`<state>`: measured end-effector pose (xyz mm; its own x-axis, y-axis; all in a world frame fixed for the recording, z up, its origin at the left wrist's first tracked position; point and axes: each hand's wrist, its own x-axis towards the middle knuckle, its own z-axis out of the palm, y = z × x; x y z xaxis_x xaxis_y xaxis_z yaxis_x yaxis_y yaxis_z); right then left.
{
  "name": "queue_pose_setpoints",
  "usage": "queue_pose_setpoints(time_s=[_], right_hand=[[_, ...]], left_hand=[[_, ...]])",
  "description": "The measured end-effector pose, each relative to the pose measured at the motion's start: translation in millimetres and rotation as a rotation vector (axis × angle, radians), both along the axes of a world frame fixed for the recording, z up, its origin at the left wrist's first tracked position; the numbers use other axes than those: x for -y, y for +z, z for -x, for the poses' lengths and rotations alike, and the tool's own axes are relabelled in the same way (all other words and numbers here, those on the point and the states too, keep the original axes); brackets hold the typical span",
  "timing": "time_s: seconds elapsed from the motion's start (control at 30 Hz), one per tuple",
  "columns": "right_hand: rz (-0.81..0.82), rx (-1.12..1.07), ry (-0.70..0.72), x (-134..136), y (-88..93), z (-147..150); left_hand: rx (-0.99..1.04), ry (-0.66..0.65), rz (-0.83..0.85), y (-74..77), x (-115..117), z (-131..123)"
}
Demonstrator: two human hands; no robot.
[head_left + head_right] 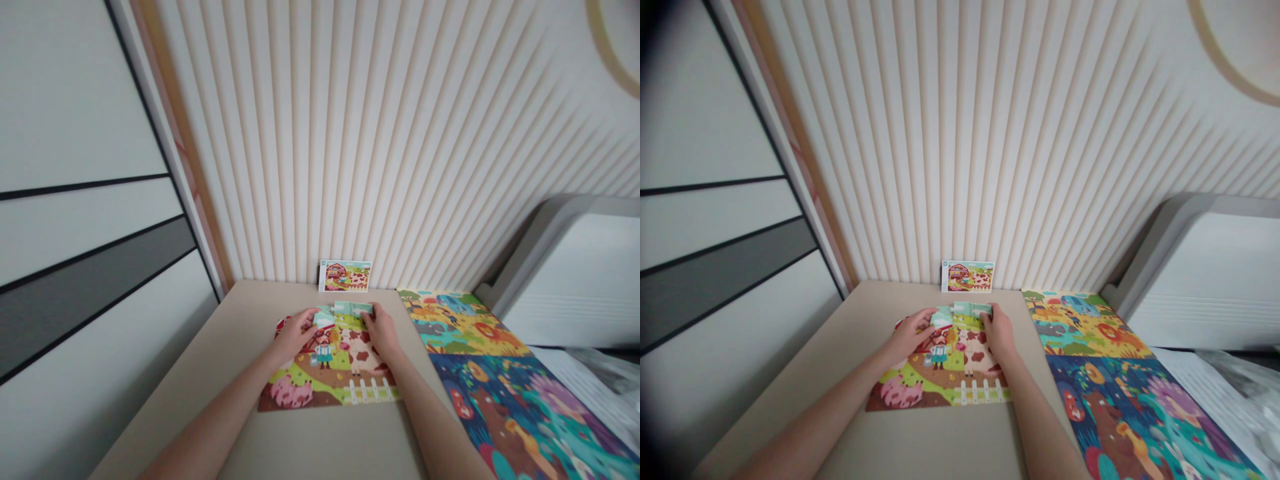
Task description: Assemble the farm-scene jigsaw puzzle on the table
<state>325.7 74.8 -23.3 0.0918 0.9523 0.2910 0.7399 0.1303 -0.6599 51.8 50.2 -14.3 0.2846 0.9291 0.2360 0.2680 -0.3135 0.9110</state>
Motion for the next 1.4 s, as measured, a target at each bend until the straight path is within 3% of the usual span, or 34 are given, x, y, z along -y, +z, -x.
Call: queue_pose_setpoints(time_s=[0.43, 0.6, 0.73, 0.8, 0.97, 1.1, 1.2, 1.4], right_hand=[[-0.082, 0.263, 0.066, 12.0, 6.8, 11.3], [-0.044, 0.146, -0.050, 5.5, 2.7, 3.4], [-0.134, -0.005, -0.163, 5.6, 4.4, -7.9], [-0.181, -0.073, -0.116, 10.0, 8.8, -7.4], [-0.140, -0.200, 0.197, 23.9, 13.3, 25.3], [-0.125, -0.066, 0.400, 27.5, 10.0, 61.4], [-0.180, 0.124, 0.429, 24.3, 13.8, 76.3], [-0.238, 0.348, 0.392, 0.7, 24.6, 76.6]], left_hand=[[-0.057, 0.033, -0.050, -11.3, -2.4, 2.3], [-0.120, 0.069, -0.116, -15.9, -4.0, 1.9], [-0.246, 0.108, -0.252, -19.2, -5.7, -0.3], [-0.275, 0.122, -0.315, -20.9, -5.7, -1.5], [-0.268, 0.159, -0.291, -19.9, -3.3, -0.7], [-0.140, 0.084, -0.218, -14.7, 0.8, 3.3], [-0.083, 0.066, -0.166, -11.2, 3.2, 5.8], [-0.159, 0.174, -0.159, -10.4, 1.3, 6.6]])
